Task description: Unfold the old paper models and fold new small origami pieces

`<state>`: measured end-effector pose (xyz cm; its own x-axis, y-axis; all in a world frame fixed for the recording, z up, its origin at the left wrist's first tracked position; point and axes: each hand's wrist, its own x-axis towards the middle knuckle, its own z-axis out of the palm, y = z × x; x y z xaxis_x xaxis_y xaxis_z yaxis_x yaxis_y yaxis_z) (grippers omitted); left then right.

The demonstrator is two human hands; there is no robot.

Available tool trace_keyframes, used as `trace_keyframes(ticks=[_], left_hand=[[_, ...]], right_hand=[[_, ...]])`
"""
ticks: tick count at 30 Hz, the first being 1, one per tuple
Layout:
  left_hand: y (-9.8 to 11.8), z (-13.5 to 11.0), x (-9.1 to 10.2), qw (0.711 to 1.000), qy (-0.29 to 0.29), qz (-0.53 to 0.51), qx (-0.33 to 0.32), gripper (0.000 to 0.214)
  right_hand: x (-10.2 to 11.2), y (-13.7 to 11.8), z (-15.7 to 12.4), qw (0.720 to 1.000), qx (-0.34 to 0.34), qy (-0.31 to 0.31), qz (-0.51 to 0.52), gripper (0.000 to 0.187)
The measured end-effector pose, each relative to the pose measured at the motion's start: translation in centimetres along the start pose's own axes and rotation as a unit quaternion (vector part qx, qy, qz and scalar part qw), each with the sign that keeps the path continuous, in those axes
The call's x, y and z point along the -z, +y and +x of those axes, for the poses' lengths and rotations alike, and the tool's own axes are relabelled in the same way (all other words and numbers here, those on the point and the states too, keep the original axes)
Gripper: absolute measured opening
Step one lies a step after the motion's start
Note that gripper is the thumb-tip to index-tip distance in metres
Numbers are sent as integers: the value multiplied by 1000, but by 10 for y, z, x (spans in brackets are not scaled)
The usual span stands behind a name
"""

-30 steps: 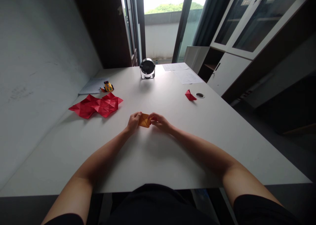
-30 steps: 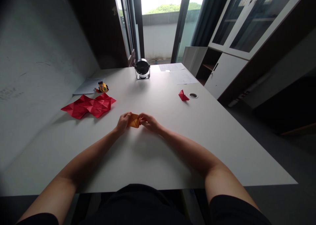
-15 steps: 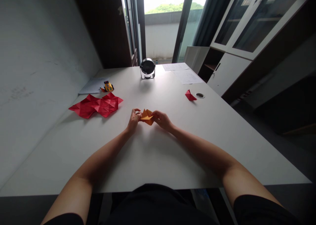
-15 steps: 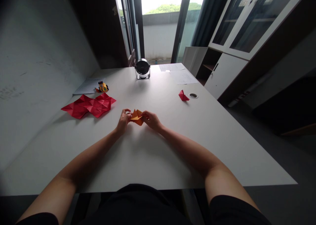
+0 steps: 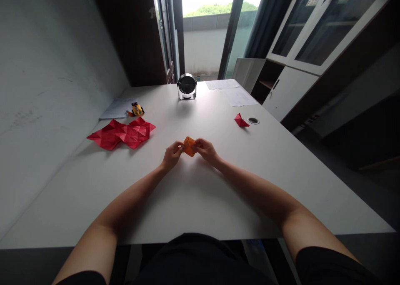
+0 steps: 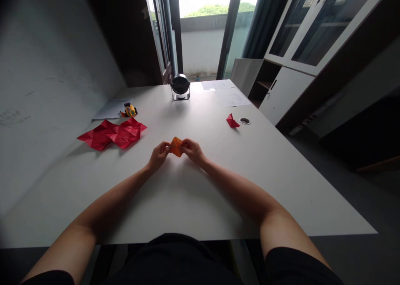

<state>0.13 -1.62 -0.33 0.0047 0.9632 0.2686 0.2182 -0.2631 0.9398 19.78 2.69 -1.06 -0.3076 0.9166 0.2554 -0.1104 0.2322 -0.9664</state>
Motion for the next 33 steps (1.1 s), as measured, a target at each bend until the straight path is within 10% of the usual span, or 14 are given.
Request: trace_keyframes(ticks=[18, 33], left_hand=[[11, -3, 0, 998, 14, 58, -16, 27], [21, -7, 4, 950, -25, 309, -22, 42]], right_hand=[[0, -11, -4, 997, 22, 6, -73, 32], [-4, -18, -12, 966, 51, 9, -254, 29]])
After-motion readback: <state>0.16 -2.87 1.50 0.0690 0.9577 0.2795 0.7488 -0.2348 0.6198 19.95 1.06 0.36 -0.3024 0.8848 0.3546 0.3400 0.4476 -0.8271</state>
